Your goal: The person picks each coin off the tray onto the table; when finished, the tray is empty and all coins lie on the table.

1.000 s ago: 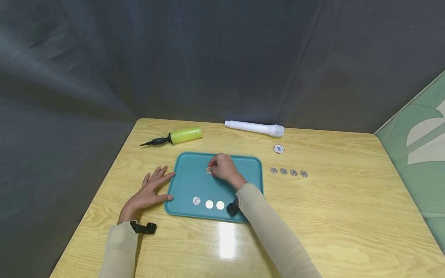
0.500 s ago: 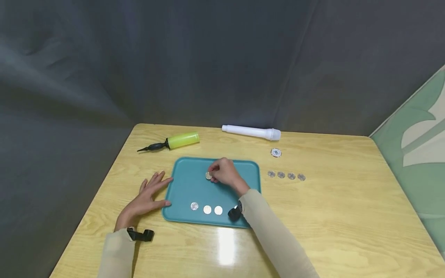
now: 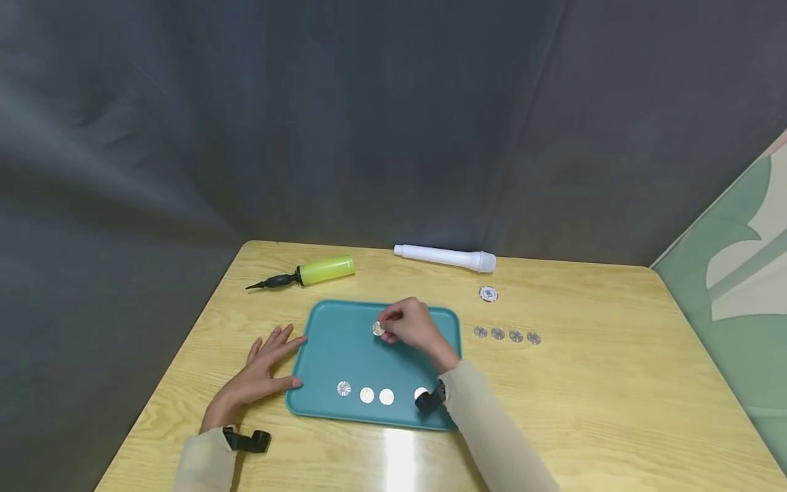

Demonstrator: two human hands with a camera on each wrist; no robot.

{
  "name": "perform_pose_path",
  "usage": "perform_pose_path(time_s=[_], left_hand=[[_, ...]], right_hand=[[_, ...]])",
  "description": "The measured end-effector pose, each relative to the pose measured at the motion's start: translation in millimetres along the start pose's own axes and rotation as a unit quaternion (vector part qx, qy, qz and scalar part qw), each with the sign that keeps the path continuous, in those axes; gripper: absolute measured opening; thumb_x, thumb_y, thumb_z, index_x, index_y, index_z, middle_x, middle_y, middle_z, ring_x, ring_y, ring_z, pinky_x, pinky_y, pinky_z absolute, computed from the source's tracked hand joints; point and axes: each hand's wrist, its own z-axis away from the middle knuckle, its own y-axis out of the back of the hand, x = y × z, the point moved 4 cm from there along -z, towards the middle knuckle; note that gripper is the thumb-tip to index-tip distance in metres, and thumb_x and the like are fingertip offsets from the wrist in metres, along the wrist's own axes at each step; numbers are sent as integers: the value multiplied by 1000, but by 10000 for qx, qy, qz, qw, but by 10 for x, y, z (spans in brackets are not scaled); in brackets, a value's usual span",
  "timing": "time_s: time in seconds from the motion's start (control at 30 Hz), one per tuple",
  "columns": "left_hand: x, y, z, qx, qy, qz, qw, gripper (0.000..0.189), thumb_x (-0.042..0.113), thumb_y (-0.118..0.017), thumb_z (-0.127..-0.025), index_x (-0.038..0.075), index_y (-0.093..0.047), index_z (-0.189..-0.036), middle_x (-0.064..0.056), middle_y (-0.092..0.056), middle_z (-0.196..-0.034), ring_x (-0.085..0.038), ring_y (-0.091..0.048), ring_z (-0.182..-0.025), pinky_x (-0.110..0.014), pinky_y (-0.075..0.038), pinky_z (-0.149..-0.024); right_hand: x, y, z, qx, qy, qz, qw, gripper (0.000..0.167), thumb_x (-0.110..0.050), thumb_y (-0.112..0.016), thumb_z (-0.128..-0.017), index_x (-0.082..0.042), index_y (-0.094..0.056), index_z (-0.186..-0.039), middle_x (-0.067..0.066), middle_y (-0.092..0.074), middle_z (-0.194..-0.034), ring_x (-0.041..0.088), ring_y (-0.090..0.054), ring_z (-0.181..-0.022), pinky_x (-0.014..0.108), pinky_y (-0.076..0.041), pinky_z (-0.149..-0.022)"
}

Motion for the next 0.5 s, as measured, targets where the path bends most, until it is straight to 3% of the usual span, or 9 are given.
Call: perform_pose_path(time_s=[0.5], left_hand=[[-13, -7, 11, 11, -8, -50, 10000, 77, 31, -78, -85, 17, -44, -153, -23, -15, -167, -50, 1, -155, -71, 11, -117]], right_hand=[[-26, 432, 199, 133, -169, -376, 9991, 17, 4, -64, -92, 12, -73, -103, 22, -74, -87, 11, -71, -63, 31, -63, -63]])
